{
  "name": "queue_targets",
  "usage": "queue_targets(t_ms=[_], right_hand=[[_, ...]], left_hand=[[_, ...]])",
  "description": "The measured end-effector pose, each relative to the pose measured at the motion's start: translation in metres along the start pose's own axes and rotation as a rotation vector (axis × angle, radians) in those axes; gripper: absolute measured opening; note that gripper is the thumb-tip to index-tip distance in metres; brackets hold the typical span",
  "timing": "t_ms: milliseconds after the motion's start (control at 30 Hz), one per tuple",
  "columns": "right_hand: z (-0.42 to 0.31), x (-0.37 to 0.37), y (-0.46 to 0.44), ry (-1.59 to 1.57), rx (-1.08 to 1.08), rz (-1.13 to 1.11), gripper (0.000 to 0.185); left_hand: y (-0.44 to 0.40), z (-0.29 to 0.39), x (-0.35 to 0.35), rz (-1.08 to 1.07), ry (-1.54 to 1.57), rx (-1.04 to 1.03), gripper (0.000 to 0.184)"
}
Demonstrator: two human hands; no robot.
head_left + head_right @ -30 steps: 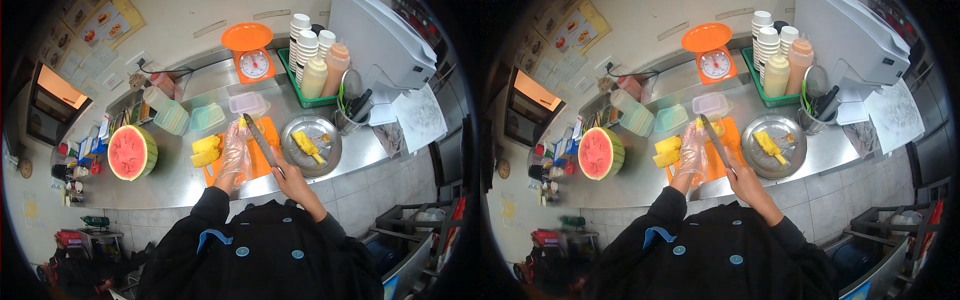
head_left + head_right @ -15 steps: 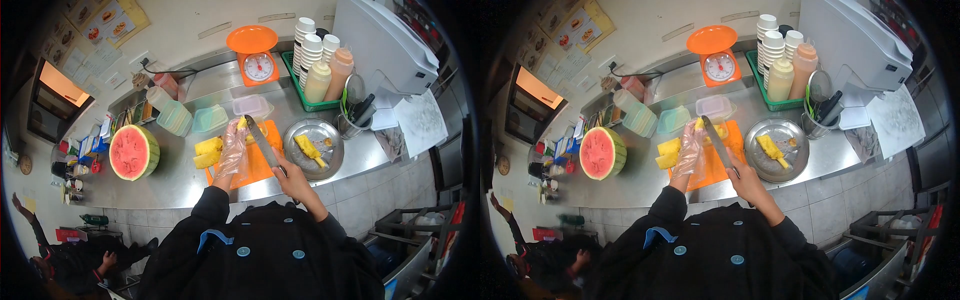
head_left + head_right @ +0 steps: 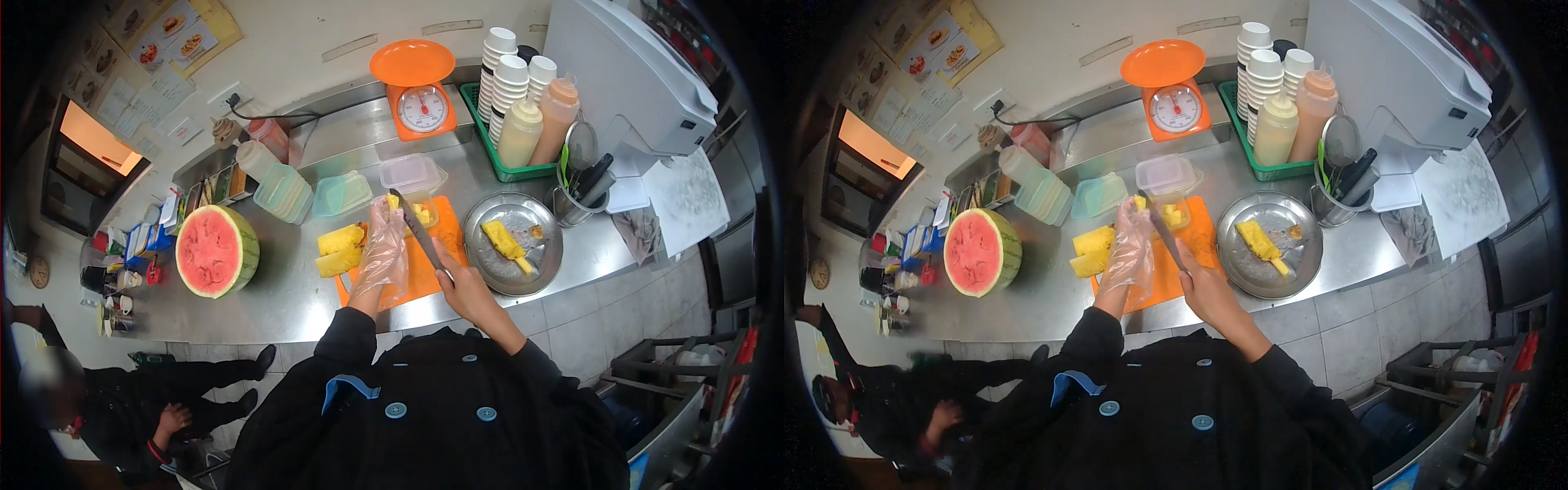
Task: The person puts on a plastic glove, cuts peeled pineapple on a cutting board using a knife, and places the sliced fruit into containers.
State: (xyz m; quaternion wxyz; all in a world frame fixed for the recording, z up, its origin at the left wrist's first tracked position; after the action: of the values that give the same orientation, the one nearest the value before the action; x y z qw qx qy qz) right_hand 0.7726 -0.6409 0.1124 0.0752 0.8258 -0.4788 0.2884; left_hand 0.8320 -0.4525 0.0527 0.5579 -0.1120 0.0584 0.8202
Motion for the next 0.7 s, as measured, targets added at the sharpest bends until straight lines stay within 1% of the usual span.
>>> queue_targets(t_ms=[33, 100, 233, 300, 333, 367, 400, 433, 500, 533, 567, 600, 633, 667, 700], right_hand=[[-0.001, -0.001, 0.000, 0.000, 0.001, 0.000, 0.062], [-0.004, -0.007, 0.001, 0.039, -0.019, -0.050, 0.063], [-0.004, -0.019, 0.002, 0.038, -0.017, -0.033, 0.063], [-0.003, -0.025, 0.000, -0.004, 0.000, -0.008, 0.061], [0.001, -0.030, -0.001, -0.002, 0.001, -0.004, 0.061], [0.009, -0.036, -0.001, -0.131, -0.068, -0.016, 0.062], [0.005, -0.037, -0.002, -0.194, -0.103, -0.023, 0.062], [0.001, -0.038, -0.003, -0.257, -0.139, -0.029, 0.062], [-0.005, -0.041, 0.002, -0.546, -0.412, -0.093, 0.061], [-0.010, -0.042, 0.004, -0.546, -0.416, -0.083, 0.061], [-0.013, -0.041, 0.007, -0.558, -0.413, -0.023, 0.061], [-0.015, -0.039, 0.009, -0.570, -0.411, 0.040, 0.061], [-0.017, -0.039, 0.012, -0.570, -0.416, 0.055, 0.061], [-0.017, -0.036, 0.015, -0.543, -0.414, 0.080, 0.061], [-0.016, -0.034, 0.020, -0.516, -0.414, 0.102, 0.060]], left_hand=[[0.000, 0.000, 0.000, 0.000, 0.000, -0.001, 0.030], [0.003, 0.001, 0.000, 0.005, 0.177, 0.007, 0.032], [0.004, 0.017, 0.003, 0.010, 0.230, 0.056, 0.034], [0.007, 0.020, 0.008, 0.058, 0.295, 0.212, 0.039], [0.005, 0.025, 0.008, 0.053, 0.296, 0.210, 0.039], [0.005, 0.026, 0.008, 0.075, 0.370, 0.267, 0.041], [0.004, 0.024, 0.011, 0.098, 0.445, 0.325, 0.044], [0.001, 0.022, 0.015, 0.097, 0.447, 0.325, 0.044], [-0.006, 0.011, 0.024, 0.050, 0.448, 0.325, 0.030], [-0.011, 0.000, 0.035, 0.041, 0.447, 0.330, 0.030], [-0.020, 0.001, 0.049, -0.032, 0.008, 0.140, 0.027], [-0.022, 0.009, 0.049, -0.087, -0.210, 0.046, 0.025], [-0.021, 0.026, 0.045, -0.122, -0.425, -0.058, 0.024], [-0.019, 0.031, 0.044, -0.125, -0.158, 0.097, 0.023], [-0.016, 0.037, 0.041, -0.133, -0.022, 0.179, 0.022]])
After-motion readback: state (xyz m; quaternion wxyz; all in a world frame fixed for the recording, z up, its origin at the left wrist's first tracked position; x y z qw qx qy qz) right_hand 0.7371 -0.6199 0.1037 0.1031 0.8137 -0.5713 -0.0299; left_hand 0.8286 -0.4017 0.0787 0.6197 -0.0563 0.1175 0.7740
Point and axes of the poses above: each hand's wrist, its own y-axis away from the middle knuckle, its own x-axis out of the back of the hand, z = x × y, the point moved 5 cm from there along -y, towards the middle knuckle, and after that the axes turned 1 degree about x, right-handed, at the moved point
